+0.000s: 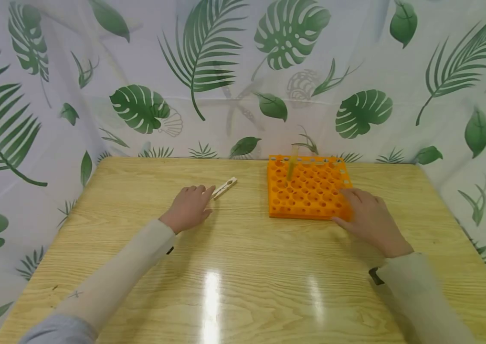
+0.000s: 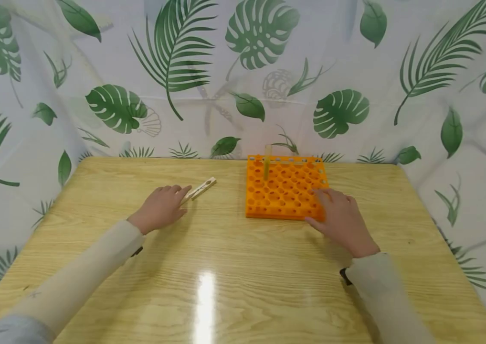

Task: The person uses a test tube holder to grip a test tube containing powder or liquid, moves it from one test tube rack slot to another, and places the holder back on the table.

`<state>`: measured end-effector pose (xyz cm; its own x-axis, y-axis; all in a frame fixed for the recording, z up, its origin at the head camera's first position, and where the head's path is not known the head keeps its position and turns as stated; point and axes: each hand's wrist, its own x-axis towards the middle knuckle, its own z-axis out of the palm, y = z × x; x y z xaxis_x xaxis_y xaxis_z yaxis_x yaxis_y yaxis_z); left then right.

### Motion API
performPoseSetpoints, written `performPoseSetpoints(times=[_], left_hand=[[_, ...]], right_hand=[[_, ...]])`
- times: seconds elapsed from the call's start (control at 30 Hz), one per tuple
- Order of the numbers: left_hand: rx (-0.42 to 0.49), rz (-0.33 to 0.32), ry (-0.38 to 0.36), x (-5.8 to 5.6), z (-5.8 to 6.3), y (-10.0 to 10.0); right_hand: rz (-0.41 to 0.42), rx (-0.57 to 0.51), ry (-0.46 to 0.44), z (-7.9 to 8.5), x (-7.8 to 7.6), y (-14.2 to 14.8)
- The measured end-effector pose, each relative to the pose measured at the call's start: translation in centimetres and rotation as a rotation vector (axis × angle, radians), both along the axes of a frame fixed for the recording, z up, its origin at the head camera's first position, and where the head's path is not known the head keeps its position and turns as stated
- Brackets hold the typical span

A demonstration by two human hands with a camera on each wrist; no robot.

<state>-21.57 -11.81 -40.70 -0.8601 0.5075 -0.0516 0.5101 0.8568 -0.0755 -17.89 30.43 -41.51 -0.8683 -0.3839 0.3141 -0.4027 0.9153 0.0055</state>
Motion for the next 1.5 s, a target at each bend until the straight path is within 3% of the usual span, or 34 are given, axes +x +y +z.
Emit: performPoseSetpoints(times=[0.17,0.2,0.4,0.43,0.63,0.87,1.03,1.23,1.5], left_hand=[[-0.011,0.062,-0.093,-1.3,-0.8,0.1],[-0.016,0.059,-0.081,-1.9,-1.7,-0.1],[0.011,0.119,-0.148,-2.6,-2.7,-0.2],[0.019,0.145,-0.181,-2.3,-2.1,0.1],[0.039,0.188,-0.188,-2.7,-2.5,0.2],[0.104,0.243,-0.198,-2.9,-2.0,0.3],[0.1,0.255,-0.21,-3.0,-1.9,0.3],[0.086,0.271,-0.204,-3.6,-2.6,0.4],[0.099,0.3,-0.252,-4.1,-3.1,0.4]], right_hand=[[-0.033,0.01,-0.035,0.1,-0.9,1.7],[-0.042,0.004,-0.055,0.1,-1.1,2.0],[-0.089,0.0,-0.186,0.0,-2.2,3.0],[-0.097,0.003,-0.205,0.0,-2.3,3.0],[-0.136,0.006,-0.295,0.0,-3.0,2.9],[-0.156,-0.039,-0.38,-0.2,-3.7,3.0],[-0.153,-0.045,-0.375,-0.5,-3.7,3.2],[-0.131,-0.024,-0.341,-0.3,-3.4,3.3],[-0.117,-0.038,-0.305,-0.1,-2.8,3.5]])
